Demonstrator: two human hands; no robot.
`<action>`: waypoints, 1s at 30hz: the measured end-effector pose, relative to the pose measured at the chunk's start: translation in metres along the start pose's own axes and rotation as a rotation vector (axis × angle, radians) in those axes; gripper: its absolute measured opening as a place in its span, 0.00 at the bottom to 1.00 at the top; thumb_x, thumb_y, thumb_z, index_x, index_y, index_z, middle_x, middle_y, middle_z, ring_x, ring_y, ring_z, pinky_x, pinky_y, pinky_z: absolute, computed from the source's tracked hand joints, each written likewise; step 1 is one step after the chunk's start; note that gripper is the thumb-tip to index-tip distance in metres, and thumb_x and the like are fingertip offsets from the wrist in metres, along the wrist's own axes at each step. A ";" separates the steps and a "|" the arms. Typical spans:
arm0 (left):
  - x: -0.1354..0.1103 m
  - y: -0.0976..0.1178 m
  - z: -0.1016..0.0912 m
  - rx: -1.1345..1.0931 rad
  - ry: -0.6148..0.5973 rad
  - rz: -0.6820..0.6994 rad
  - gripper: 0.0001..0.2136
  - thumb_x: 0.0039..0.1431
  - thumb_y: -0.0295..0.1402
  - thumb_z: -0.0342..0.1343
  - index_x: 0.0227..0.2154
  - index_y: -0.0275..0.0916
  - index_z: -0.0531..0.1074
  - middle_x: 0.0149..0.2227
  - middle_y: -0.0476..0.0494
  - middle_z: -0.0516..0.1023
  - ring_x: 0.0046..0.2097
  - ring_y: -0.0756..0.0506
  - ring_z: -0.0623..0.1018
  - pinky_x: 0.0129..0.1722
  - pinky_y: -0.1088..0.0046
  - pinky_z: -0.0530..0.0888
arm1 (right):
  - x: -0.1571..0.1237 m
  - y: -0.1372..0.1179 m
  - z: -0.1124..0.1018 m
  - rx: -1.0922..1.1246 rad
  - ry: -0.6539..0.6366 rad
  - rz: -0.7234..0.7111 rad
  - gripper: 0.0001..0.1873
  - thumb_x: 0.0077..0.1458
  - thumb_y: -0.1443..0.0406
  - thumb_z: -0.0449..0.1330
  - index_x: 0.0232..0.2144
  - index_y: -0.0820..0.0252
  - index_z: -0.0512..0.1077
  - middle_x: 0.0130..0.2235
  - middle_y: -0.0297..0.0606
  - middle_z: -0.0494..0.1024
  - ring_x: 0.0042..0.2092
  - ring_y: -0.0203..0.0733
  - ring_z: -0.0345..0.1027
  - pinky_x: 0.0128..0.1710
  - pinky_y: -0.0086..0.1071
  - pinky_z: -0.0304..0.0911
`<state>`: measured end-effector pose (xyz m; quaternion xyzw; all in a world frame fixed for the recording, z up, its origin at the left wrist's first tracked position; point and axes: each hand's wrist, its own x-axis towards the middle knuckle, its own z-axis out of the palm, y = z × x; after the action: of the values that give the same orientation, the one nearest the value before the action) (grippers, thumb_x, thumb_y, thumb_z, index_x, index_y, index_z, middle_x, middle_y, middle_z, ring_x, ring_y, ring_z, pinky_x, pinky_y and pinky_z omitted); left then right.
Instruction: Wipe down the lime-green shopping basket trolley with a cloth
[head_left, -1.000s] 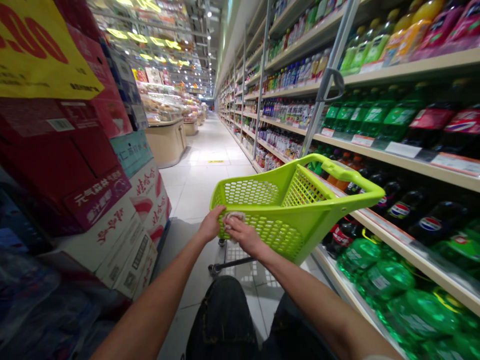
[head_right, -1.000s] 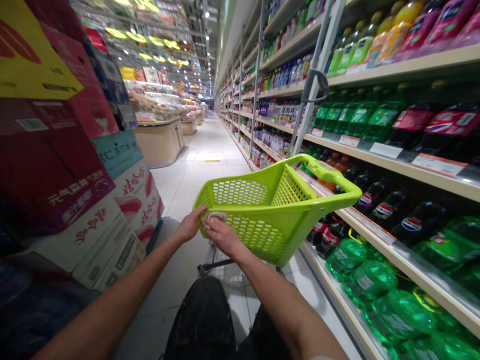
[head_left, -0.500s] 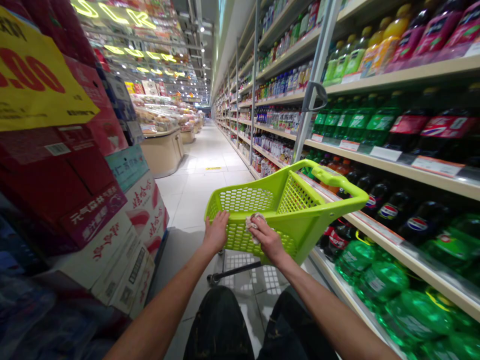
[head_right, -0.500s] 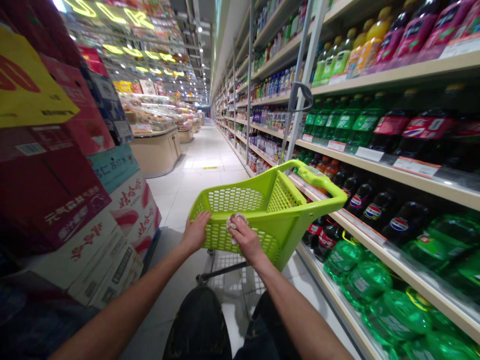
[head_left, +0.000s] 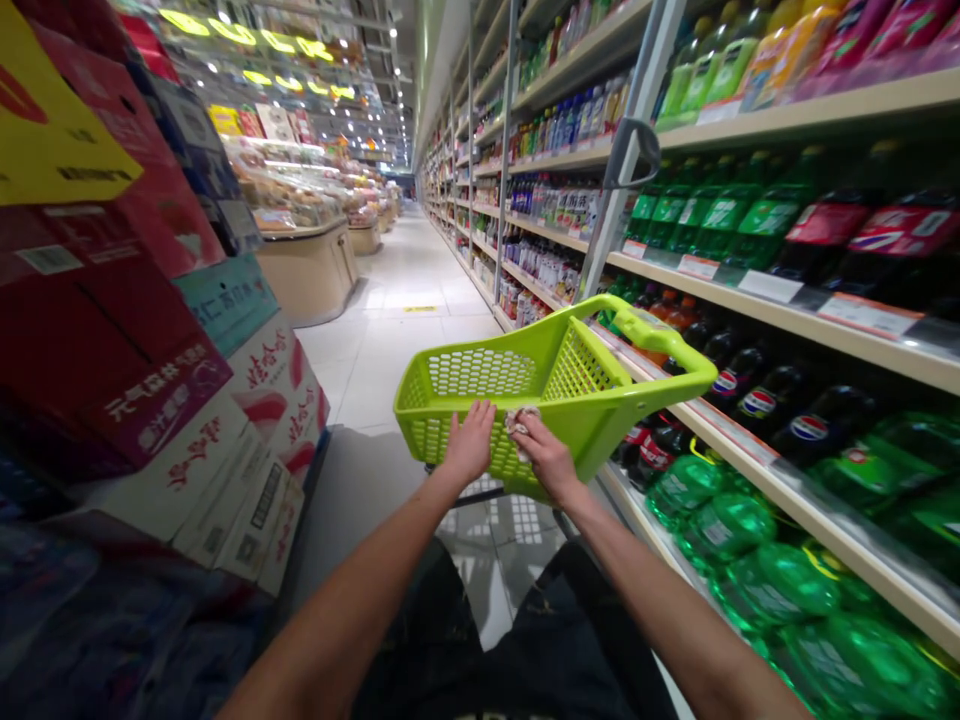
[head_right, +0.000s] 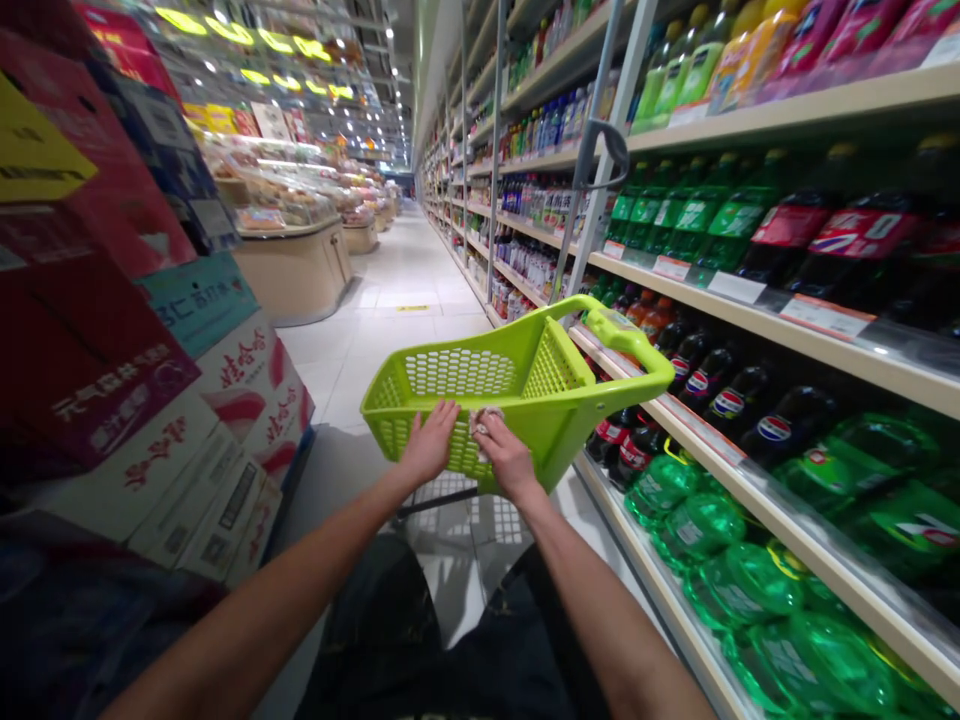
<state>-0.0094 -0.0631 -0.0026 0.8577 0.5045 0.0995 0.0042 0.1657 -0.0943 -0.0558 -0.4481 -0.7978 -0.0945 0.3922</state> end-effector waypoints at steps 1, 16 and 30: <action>0.001 0.003 0.002 -0.003 0.000 -0.006 0.32 0.47 0.20 0.40 0.59 0.35 0.46 0.63 0.42 0.46 0.63 0.44 0.46 0.58 0.50 0.49 | -0.007 0.002 0.002 -0.002 -0.054 0.006 0.14 0.55 0.71 0.51 0.41 0.57 0.72 0.52 0.40 0.68 0.56 0.40 0.57 0.55 0.37 0.57; 0.006 0.002 -0.005 0.004 -0.066 -0.092 0.33 0.48 0.20 0.41 0.60 0.37 0.42 0.63 0.45 0.42 0.63 0.46 0.44 0.59 0.53 0.45 | -0.032 0.024 -0.022 0.100 -0.196 0.149 0.14 0.54 0.69 0.51 0.39 0.54 0.73 0.52 0.31 0.68 0.55 0.36 0.58 0.56 0.33 0.55; 0.020 0.040 -0.004 -0.055 0.023 -0.032 0.33 0.46 0.24 0.44 0.58 0.35 0.47 0.62 0.43 0.48 0.63 0.44 0.47 0.59 0.51 0.47 | -0.046 0.040 -0.046 -0.002 -0.035 0.070 0.16 0.56 0.70 0.49 0.41 0.54 0.72 0.50 0.36 0.71 0.56 0.37 0.56 0.56 0.35 0.57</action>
<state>0.0339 -0.0654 0.0085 0.8479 0.5152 0.1231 0.0233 0.2355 -0.1242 -0.0651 -0.4776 -0.7882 -0.0738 0.3810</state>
